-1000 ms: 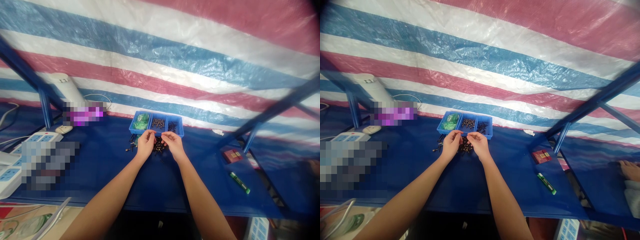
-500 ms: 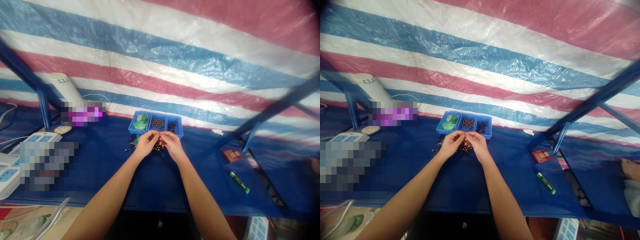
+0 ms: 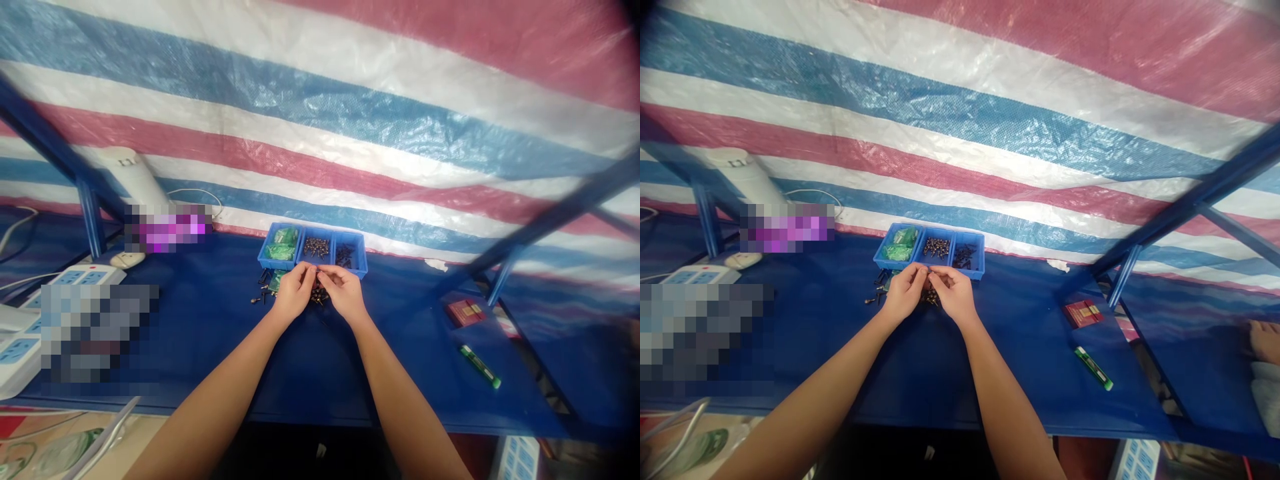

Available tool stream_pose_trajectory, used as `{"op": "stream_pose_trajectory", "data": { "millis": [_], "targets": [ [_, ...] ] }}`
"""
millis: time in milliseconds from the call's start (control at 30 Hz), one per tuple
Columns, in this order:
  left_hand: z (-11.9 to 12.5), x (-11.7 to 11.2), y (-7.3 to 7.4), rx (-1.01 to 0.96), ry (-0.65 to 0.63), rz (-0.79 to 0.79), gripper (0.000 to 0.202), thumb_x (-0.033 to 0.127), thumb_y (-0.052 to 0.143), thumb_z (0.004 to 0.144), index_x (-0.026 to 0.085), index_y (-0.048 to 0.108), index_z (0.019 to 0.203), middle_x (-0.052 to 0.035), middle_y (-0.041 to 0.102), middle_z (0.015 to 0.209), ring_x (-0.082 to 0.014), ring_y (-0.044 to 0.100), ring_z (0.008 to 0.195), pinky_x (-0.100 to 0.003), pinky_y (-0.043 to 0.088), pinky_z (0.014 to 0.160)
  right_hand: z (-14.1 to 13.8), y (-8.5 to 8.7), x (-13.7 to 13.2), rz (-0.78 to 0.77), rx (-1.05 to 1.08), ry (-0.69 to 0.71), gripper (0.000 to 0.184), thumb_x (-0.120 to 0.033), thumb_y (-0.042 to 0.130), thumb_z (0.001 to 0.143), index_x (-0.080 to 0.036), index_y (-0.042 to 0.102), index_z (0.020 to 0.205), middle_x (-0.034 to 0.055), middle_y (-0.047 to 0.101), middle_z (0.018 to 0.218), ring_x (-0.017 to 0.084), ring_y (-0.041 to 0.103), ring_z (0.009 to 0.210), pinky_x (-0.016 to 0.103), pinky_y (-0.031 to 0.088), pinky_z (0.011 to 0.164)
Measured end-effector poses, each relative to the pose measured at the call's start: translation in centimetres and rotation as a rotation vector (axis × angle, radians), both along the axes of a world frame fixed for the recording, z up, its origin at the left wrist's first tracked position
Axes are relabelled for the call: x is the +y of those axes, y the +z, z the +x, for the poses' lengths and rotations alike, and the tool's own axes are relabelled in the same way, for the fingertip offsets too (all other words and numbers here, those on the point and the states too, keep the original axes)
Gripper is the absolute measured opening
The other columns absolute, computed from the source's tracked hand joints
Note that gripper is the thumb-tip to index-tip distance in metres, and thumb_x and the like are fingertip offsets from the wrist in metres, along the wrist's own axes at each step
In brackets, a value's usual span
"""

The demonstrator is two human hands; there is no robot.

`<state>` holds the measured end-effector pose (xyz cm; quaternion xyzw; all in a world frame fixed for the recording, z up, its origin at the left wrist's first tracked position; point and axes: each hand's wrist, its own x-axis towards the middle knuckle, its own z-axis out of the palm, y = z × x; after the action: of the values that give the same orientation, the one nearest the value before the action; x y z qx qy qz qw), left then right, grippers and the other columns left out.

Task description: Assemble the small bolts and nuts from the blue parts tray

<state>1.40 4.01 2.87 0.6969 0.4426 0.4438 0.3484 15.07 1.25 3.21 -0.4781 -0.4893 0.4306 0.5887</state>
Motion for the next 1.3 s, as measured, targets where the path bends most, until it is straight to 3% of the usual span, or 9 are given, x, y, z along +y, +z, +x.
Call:
{"op": "stream_pose_trajectory", "data": {
  "millis": [133,500,767,1033,1300],
  "targets": [
    [0.18,-0.18,0.15,-0.114,-0.055,-0.040,0.024,0.042,0.049,0.091,0.020,0.057,0.099,0.0001,0.064,0.072,-0.0140,0.062,0.065,-0.025,0.049,0.063,0.09,-0.04,0.17,-0.012,0.017,-0.033,0.029,-0.039,0.070,0.076,-0.020,0.073,0.097,0.0055,0.074,0.091,0.020,0.069,0.077,0.036,0.057,0.077],
    [0.05,-0.06,0.11,-0.031,0.022,-0.013,0.035,0.043,0.043,0.094,0.018,0.054,0.072,0.0031,0.053,0.057,-0.0102,0.050,0.053,-0.022,0.039,0.054,-0.23,-0.19,-0.06,0.053,0.001,0.003,0.024,-0.035,0.069,0.078,-0.020,0.073,0.097,0.0055,0.074,0.092,0.020,0.069,0.081,0.035,0.057,0.079],
    [0.31,-0.13,-0.14,-0.092,-0.038,-0.043,0.025,0.042,0.048,0.092,0.019,0.057,0.094,0.0017,0.061,0.068,-0.0115,0.057,0.061,-0.022,0.044,0.059,0.15,-0.66,0.37,0.039,-0.014,-0.056,0.025,-0.036,0.070,0.077,-0.021,0.073,0.096,0.0048,0.074,0.087,0.019,0.068,0.074,0.034,0.057,0.074],
    [0.08,-0.01,-0.22,-0.040,0.027,-0.013,0.039,0.045,0.045,0.093,0.017,0.053,0.067,0.0031,0.051,0.054,-0.0100,0.048,0.051,-0.021,0.037,0.051,-0.37,-0.19,-0.01,0.064,-0.003,0.041,0.023,-0.036,0.070,0.078,-0.020,0.072,0.094,0.0050,0.074,0.089,0.020,0.070,0.078,0.034,0.057,0.075],
    [0.28,-0.18,-0.01,-0.117,-0.020,-0.049,0.026,0.044,0.049,0.091,0.019,0.058,0.089,0.0022,0.060,0.065,-0.0112,0.056,0.058,-0.022,0.043,0.058,0.16,-0.32,0.02,0.069,-0.105,-0.025,0.022,-0.034,0.066,0.082,-0.020,0.073,0.098,0.0062,0.074,0.096,0.021,0.070,0.081,0.035,0.057,0.079]
  ]
}}
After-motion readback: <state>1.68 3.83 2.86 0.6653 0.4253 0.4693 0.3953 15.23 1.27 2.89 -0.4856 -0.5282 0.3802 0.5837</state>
